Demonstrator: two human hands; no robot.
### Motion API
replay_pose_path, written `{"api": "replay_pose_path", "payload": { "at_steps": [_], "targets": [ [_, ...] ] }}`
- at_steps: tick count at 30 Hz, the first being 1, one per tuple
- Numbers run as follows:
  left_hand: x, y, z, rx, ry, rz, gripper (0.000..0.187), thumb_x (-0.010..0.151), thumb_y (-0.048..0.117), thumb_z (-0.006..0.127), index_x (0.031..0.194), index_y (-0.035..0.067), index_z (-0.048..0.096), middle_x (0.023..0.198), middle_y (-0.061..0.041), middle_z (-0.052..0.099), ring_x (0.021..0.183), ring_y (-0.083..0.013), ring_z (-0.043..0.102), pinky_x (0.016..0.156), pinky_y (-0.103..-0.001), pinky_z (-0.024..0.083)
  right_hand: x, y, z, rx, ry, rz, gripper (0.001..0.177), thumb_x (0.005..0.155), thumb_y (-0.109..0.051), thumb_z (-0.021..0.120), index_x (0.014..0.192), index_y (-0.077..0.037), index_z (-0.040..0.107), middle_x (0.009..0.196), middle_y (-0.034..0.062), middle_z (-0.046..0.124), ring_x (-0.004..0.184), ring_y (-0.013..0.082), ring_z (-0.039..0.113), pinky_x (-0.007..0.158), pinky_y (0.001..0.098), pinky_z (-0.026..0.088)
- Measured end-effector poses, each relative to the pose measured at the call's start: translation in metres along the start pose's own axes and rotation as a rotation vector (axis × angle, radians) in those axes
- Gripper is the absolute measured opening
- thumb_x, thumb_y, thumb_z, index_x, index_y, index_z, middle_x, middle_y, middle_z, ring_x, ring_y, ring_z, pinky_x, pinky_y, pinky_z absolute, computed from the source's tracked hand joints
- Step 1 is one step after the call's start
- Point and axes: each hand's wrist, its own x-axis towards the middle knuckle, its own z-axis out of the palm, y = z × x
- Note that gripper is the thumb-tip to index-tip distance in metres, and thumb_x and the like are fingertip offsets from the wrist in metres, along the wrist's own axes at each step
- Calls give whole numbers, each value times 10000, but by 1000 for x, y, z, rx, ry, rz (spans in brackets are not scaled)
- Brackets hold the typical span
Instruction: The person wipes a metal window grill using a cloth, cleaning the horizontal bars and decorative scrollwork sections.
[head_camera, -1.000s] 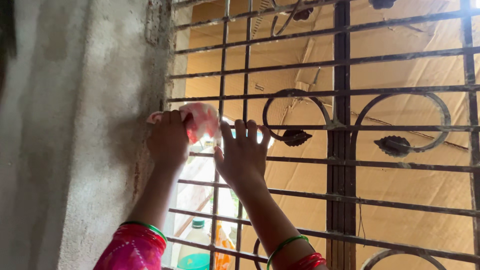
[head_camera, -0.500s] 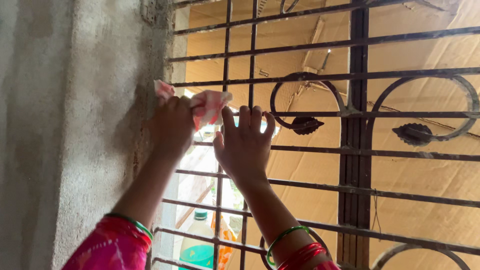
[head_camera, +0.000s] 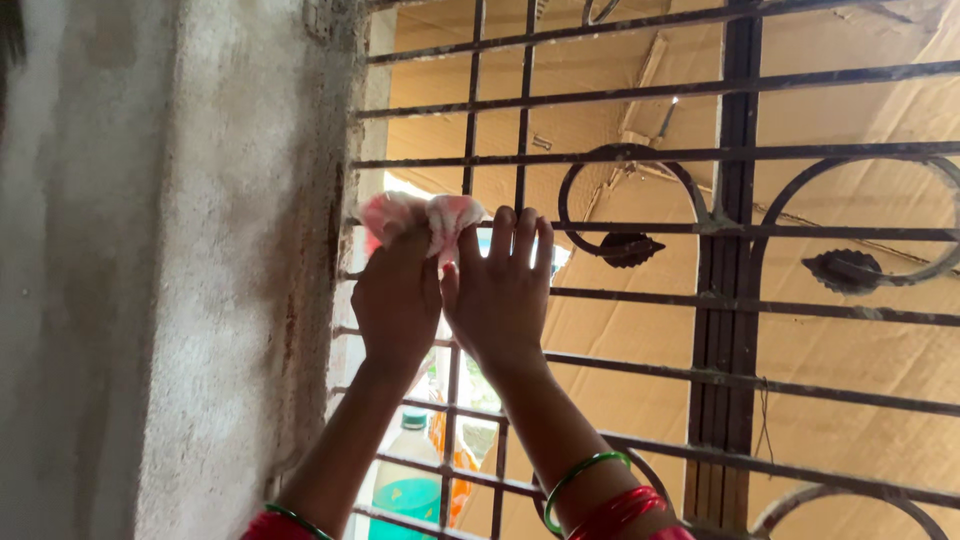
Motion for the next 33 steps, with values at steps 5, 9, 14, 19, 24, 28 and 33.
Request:
{"api": "replay_pose_path", "payload": {
  "at_steps": [5, 9, 14, 19, 24, 28, 33],
  "targets": [
    [-21, 26, -18, -84, -25, -73, 178, 927, 77, 623, 1091, 109, 683, 1096, -107, 697, 926, -313, 693, 771, -419, 571, 3, 10, -5, -7, -139, -34, 571, 832, -369, 623, 1285, -22, 621, 1398, 305, 479, 1375, 516, 365, 1190, 610, 216],
    [-25, 30, -23, -71, -33, -21, 170, 916, 72, 633, 1079, 99, 675, 1115, -118, 694, 960, -337, 682, 799, -431, 570, -1, 20, -5, 64, -161, -77, 506, 866, -336, 644, 1310, -93, 655, 1455, 296, 453, 1404, 524, 336, 1204, 600, 204],
    [-49, 31, -42, -161, -110, -4, 212, 944, 38, 626, 1132, 108, 695, 1083, -113, 698, 1012, -339, 691, 845, -436, 573, -18, 29, -22, 121, -304, -143, 354, 809, -223, 710, 1161, -203, 747, 1604, 253, 369, 1521, 496, 254, 1167, 560, 320],
    [-93, 44, -79, -306, -186, -9, 219, 928, 50, 685, 1145, 69, 661, 1090, -152, 689, 1031, -364, 679, 855, -444, 573, -56, 5, -48, 19, -416, -179, 415, 695, -200, 774, 1108, -243, 779, 1609, 187, 295, 1492, 434, 201, 1161, 666, 329],
    [-137, 55, -110, -252, -266, -71, 249, 897, 53, 687, 1143, 34, 654, 1067, -172, 693, 984, -384, 679, 825, -463, 564, -102, -15, -82, 104, -581, -110, 449, 719, -260, 811, 1161, -222, 738, 1684, 150, 178, 1560, 395, 118, 1197, 635, 220],
    [-170, 54, -118, -228, -266, -94, 189, 937, 36, 652, 1125, 43, 667, 1017, -167, 706, 942, -378, 687, 819, -468, 566, -124, -33, -98, 167, -785, -36, 690, 760, -296, 804, 1393, -172, 559, 1676, 159, 74, 1544, 415, -11, 1138, 653, 171],
    [-204, 62, -131, -219, -359, -207, 200, 937, 32, 624, 1132, 26, 665, 932, -184, 703, 873, -365, 692, 767, -451, 577, -147, -50, -125, 42, -999, -28, 860, 826, -351, 744, 1568, -246, 322, 1734, 160, -5, 1555, 357, -78, 1212, 629, 108]
  ]
}}
